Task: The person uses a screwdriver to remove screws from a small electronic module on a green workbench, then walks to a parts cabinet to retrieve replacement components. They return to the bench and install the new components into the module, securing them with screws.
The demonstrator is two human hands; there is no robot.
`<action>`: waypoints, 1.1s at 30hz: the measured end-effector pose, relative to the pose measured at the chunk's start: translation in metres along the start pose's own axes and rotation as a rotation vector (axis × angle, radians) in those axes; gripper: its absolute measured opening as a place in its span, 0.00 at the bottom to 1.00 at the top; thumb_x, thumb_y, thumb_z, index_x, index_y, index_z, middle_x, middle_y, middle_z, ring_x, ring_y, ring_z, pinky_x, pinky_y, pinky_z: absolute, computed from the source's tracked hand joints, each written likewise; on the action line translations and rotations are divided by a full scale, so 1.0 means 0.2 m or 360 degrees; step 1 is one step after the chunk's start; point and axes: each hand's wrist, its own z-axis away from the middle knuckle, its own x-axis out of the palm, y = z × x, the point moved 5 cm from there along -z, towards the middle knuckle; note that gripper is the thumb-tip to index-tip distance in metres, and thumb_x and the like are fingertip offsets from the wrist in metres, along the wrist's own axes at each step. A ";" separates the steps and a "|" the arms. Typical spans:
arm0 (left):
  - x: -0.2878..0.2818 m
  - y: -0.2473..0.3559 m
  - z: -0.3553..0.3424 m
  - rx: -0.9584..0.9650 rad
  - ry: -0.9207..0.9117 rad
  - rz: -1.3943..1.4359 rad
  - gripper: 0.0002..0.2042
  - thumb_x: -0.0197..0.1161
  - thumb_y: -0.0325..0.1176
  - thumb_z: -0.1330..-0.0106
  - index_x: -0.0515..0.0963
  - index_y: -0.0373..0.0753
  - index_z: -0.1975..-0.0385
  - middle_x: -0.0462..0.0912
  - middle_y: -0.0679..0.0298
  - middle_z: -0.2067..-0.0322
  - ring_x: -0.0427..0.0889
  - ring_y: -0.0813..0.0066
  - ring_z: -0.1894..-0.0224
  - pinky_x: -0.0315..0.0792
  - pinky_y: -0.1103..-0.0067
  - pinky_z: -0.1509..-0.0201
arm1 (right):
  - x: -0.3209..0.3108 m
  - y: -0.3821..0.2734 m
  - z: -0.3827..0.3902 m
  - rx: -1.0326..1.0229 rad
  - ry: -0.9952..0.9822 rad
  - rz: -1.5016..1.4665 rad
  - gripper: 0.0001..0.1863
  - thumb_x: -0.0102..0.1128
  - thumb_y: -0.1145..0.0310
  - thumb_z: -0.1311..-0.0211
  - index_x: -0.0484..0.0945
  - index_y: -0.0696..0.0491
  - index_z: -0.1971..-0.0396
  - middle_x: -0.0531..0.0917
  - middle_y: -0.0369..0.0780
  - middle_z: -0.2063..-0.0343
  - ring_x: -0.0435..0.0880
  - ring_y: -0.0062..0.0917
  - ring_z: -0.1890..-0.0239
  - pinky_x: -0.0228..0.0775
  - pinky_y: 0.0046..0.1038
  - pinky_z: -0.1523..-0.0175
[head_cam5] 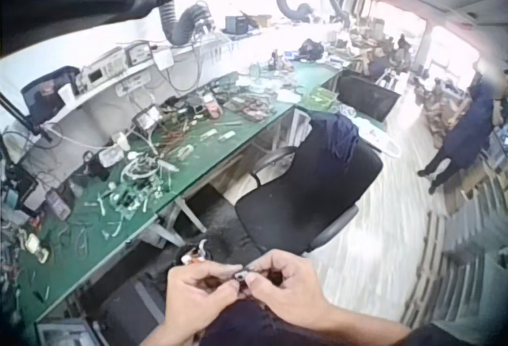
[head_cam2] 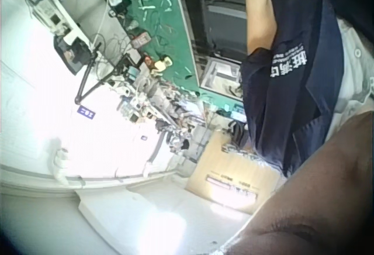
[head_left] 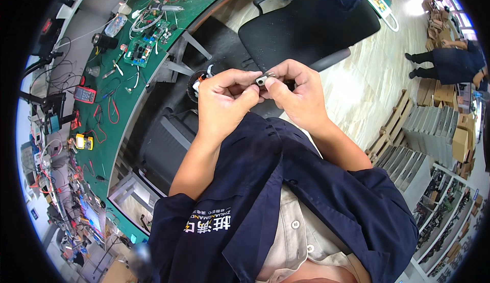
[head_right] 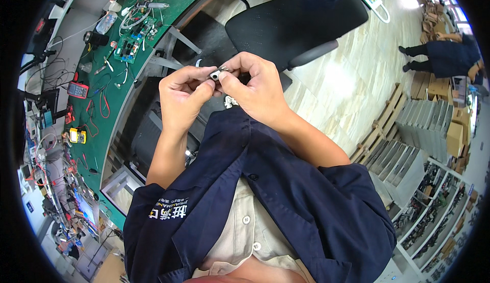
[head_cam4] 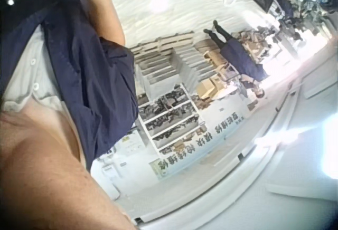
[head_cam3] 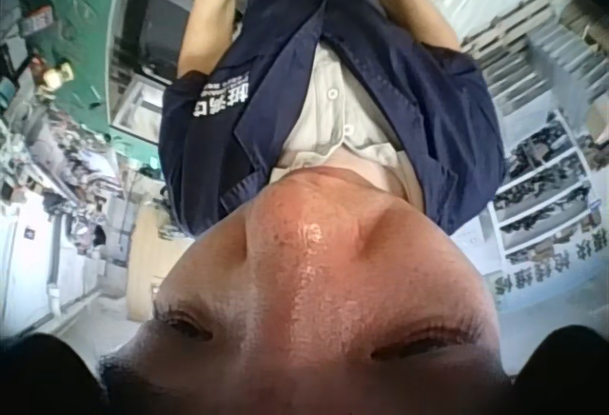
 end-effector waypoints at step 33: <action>-1.09 0.24 -1.03 0.0021 0.0705 -0.0157 0.11 0.65 0.16 0.35 0.82 0.25 0.53 0.89 0.55 0.60 0.89 0.73 0.59 0.83 0.79 0.52 | 0.71 0.14 -1.73 0.0229 -0.0717 -0.0030 0.08 0.62 0.74 0.32 0.80 0.64 0.62 0.85 0.39 0.71 0.84 0.16 0.69 0.76 0.20 0.64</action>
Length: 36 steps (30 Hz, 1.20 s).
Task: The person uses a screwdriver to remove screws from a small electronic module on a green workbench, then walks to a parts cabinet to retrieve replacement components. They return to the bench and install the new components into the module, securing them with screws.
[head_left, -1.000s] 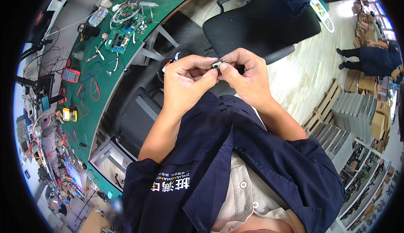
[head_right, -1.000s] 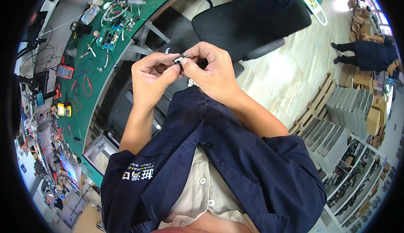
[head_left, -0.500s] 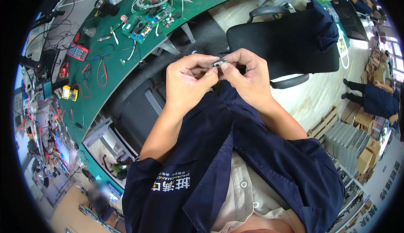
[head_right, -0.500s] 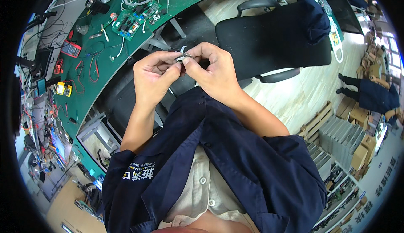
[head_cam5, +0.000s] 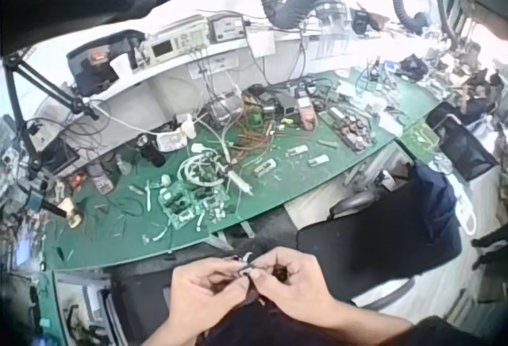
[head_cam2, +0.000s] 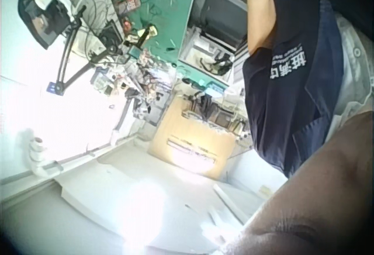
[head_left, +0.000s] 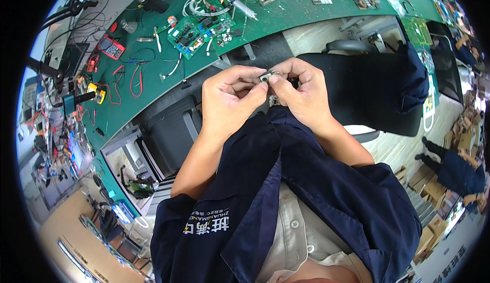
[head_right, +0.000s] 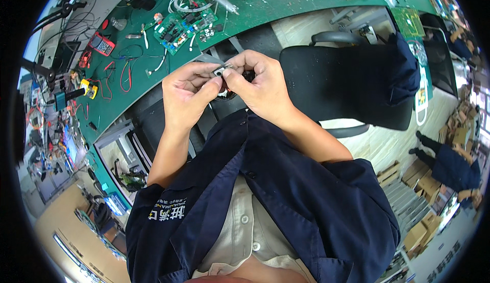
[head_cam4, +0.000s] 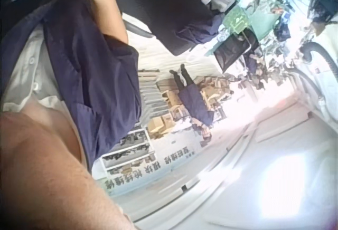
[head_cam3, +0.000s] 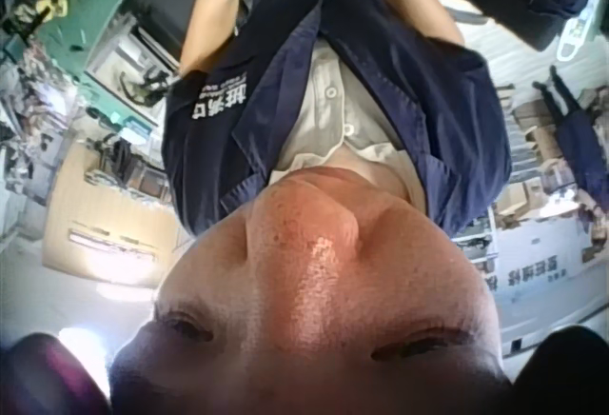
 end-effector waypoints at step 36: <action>-1.20 -0.10 0.53 0.0234 0.0678 0.0193 0.09 0.65 0.19 0.35 0.84 0.27 0.56 0.88 0.60 0.65 0.87 0.80 0.63 0.81 0.83 0.57 | 1.23 0.44 -0.28 0.0286 -0.0573 0.0120 0.07 0.63 0.75 0.36 0.80 0.62 0.62 0.85 0.37 0.70 0.81 0.14 0.70 0.72 0.19 0.65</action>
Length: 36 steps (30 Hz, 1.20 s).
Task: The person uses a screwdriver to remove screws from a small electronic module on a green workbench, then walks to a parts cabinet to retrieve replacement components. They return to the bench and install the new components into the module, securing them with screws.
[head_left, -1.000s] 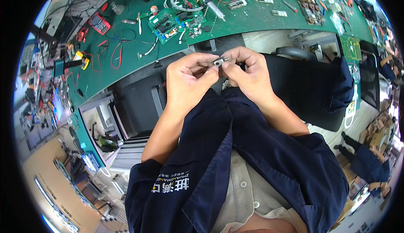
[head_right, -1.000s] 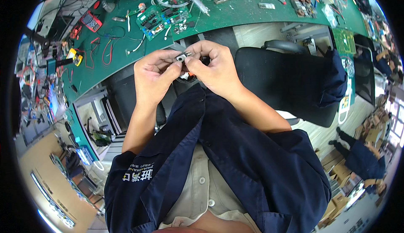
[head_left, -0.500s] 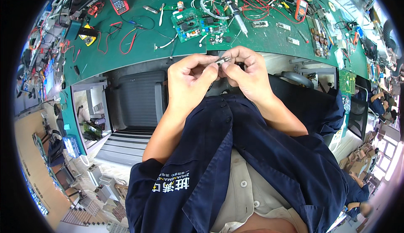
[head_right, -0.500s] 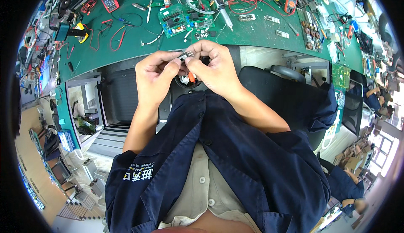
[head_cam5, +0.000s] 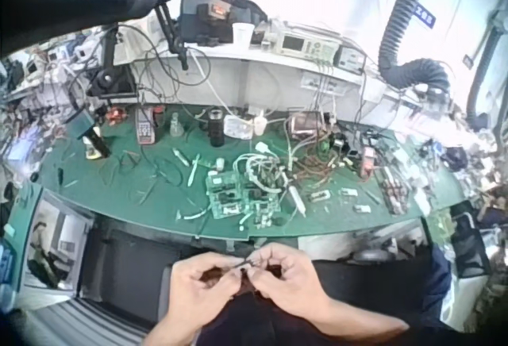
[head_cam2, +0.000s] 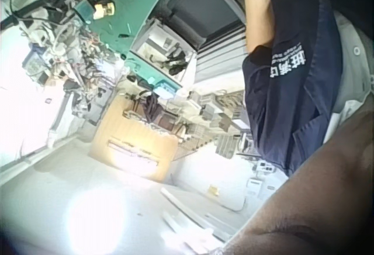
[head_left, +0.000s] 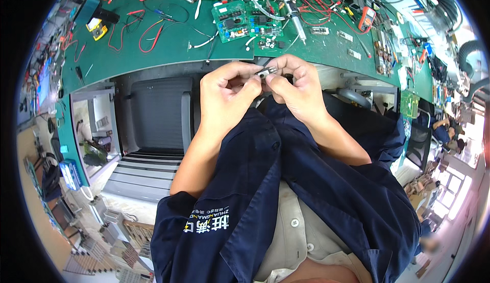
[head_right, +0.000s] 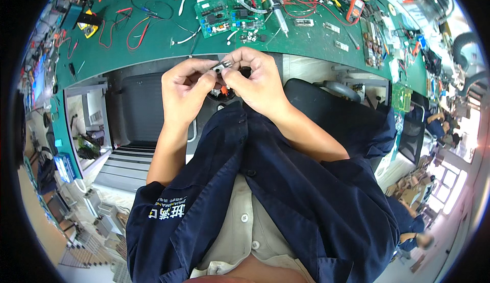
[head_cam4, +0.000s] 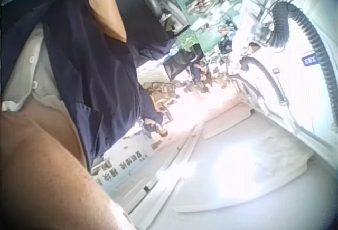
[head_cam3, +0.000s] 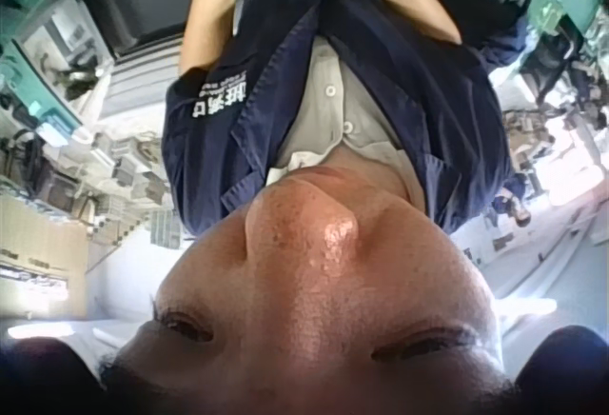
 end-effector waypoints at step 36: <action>-0.25 -1.99 0.89 -0.0489 0.1562 -0.0033 0.12 0.68 0.21 0.37 0.84 0.26 0.55 0.89 0.59 0.65 0.88 0.78 0.63 0.82 0.82 0.56 | -0.27 2.18 -0.17 0.1200 -0.1133 0.0165 0.07 0.66 0.74 0.35 0.79 0.59 0.61 0.82 0.35 0.74 0.72 0.07 0.81 0.60 0.15 0.78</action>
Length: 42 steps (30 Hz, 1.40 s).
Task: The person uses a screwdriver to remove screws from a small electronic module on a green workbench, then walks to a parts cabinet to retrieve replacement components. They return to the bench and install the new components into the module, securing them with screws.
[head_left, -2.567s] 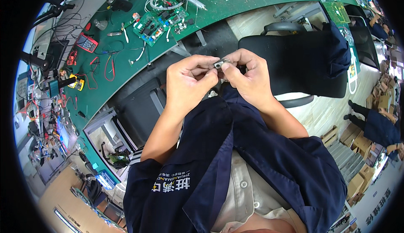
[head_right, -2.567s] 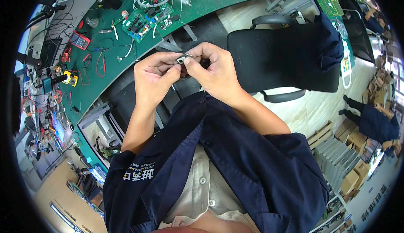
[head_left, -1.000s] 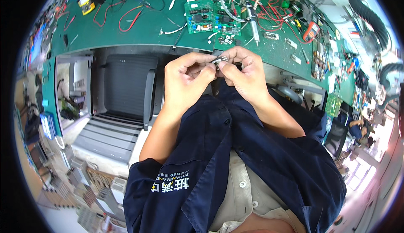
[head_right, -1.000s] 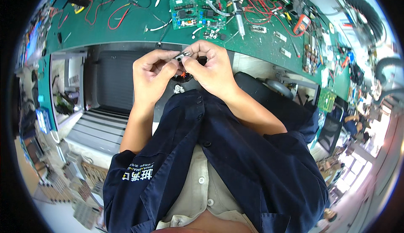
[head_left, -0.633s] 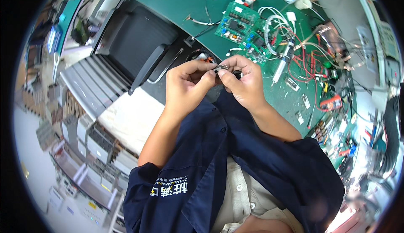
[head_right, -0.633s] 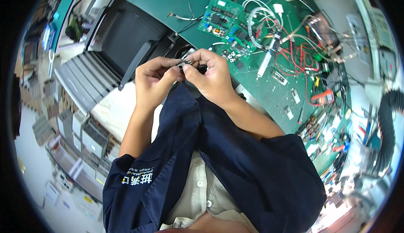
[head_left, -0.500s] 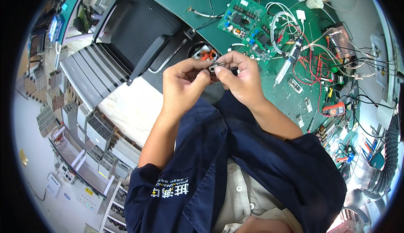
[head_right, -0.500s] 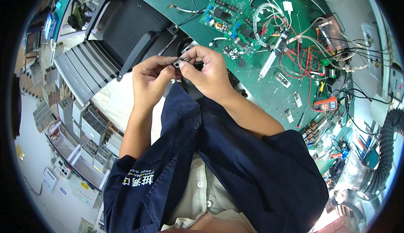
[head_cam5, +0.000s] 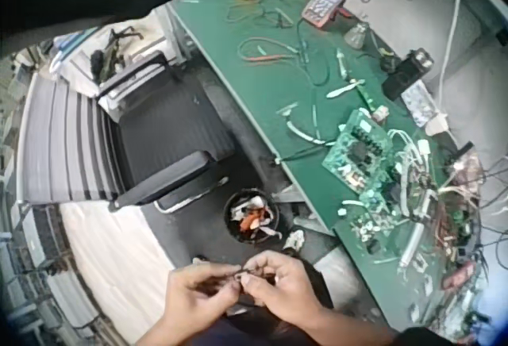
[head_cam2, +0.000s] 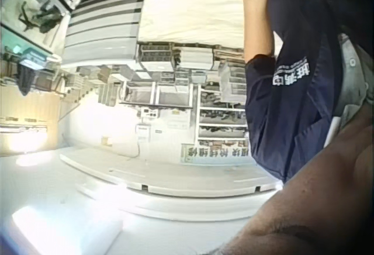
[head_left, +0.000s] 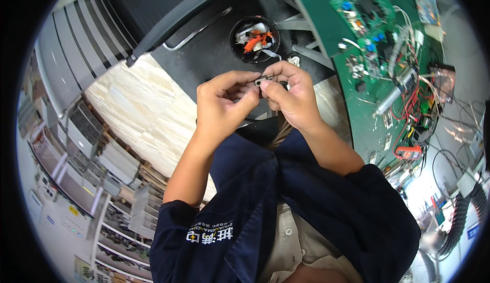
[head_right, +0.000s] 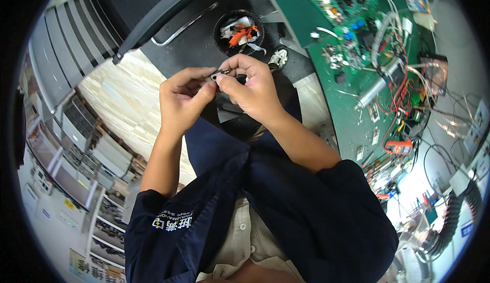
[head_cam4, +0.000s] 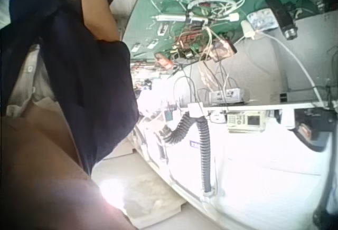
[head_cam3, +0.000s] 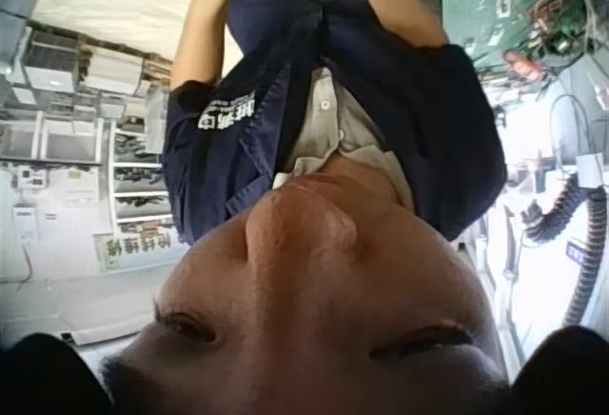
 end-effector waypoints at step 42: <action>2.64 -1.16 2.16 0.0584 -0.1001 0.0241 0.08 0.57 0.30 0.22 0.79 0.32 0.56 0.77 0.68 0.75 0.74 0.81 0.78 0.63 0.82 0.76 | -2.35 1.25 3.06 -0.1279 -0.0484 -0.1782 0.37 0.45 0.45 0.23 0.62 0.66 0.33 0.65 0.62 0.31 0.66 0.56 0.29 0.63 0.52 0.26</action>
